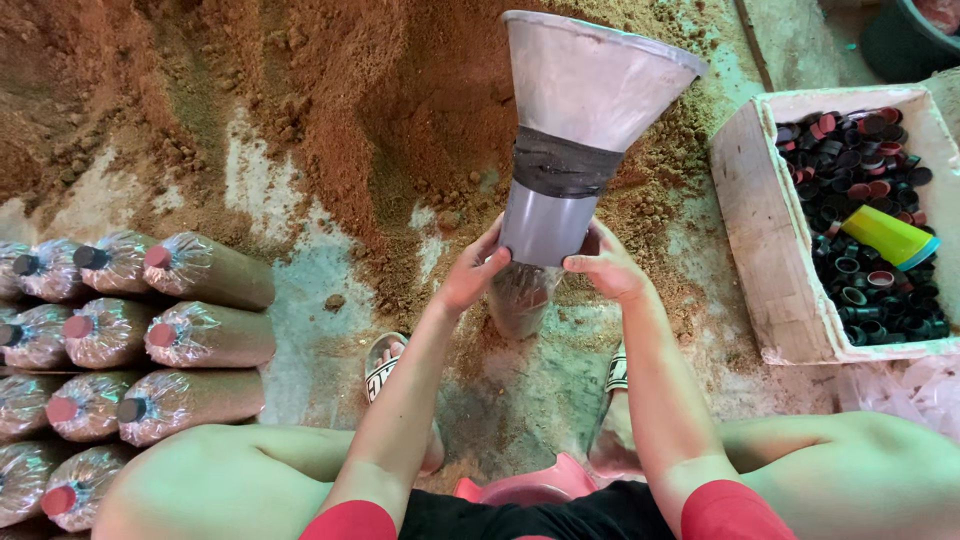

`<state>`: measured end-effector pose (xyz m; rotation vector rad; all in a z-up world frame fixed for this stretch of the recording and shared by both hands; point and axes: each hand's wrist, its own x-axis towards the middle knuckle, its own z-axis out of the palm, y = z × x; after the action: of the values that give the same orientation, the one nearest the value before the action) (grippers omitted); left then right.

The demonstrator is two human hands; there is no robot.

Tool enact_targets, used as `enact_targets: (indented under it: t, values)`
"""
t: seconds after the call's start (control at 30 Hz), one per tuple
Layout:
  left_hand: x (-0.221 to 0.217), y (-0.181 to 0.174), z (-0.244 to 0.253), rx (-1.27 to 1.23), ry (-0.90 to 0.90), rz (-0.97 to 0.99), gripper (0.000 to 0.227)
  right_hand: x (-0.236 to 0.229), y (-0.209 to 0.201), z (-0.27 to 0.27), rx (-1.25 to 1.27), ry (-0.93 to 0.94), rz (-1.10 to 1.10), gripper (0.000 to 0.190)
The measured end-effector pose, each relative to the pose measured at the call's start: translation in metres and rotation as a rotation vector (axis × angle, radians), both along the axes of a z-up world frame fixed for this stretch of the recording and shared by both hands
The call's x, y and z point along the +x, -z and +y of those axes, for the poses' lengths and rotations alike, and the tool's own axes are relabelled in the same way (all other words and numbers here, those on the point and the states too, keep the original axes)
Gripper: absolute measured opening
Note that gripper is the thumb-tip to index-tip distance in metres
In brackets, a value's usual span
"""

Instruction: The person sits on a stool and uses a funnel to fill a clear plastic bag with brown granular material from a large pile. They then remove the funnel, press the material down, and tie the top of the bag closed.

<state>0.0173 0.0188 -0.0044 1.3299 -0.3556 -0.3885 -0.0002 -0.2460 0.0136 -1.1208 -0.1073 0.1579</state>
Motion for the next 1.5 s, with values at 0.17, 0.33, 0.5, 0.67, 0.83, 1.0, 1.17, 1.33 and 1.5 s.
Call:
enact_targets:
  t: [0.17, 0.33, 0.5, 0.67, 0.83, 1.0, 1.17, 1.33, 1.5]
  values:
    - [0.004, -0.004, -0.004, -0.026, 0.042, 0.048, 0.08, 0.001, -0.016, 0.002, -0.003, -0.019, -0.024, 0.097]
    - [-0.004, -0.029, -0.002, -0.114, 0.082, 0.11, 0.087, 0.004, -0.007, 0.004, -0.032, -0.016, -0.076, 0.111]
    - [0.005, -0.013, 0.01, -0.1, 0.111, 0.092, 0.08, 0.007, 0.018, 0.004, 0.048, 0.001, -0.066, 0.108]
    - [0.006, -0.017, 0.012, -0.157, 0.136, 0.099, 0.081, 0.006, 0.026, 0.004, 0.066, 0.009, -0.056, 0.102]
    - [0.008, -0.009, 0.015, -0.23, 0.133, 0.113, 0.083, 0.004, 0.029, 0.004, 0.092, 0.007, -0.048, 0.099]
    - [0.01, 0.002, 0.016, -0.146, 0.088, 0.077, 0.087, -0.001, 0.016, 0.011, 0.08, 0.001, -0.05, 0.096]
    - [0.005, -0.014, 0.016, -0.141, 0.088, 0.089, 0.087, 0.0, 0.027, 0.007, 0.094, 0.005, -0.039, 0.094]
    - [0.005, -0.008, 0.016, -0.259, 0.061, 0.162, 0.068, 0.004, 0.038, 0.005, 0.114, 0.016, -0.031, 0.092]
    - [0.008, 0.001, 0.019, -0.08, 0.021, 0.05, 0.059, 0.007, 0.044, 0.0, 0.107, 0.014, -0.015, 0.088]
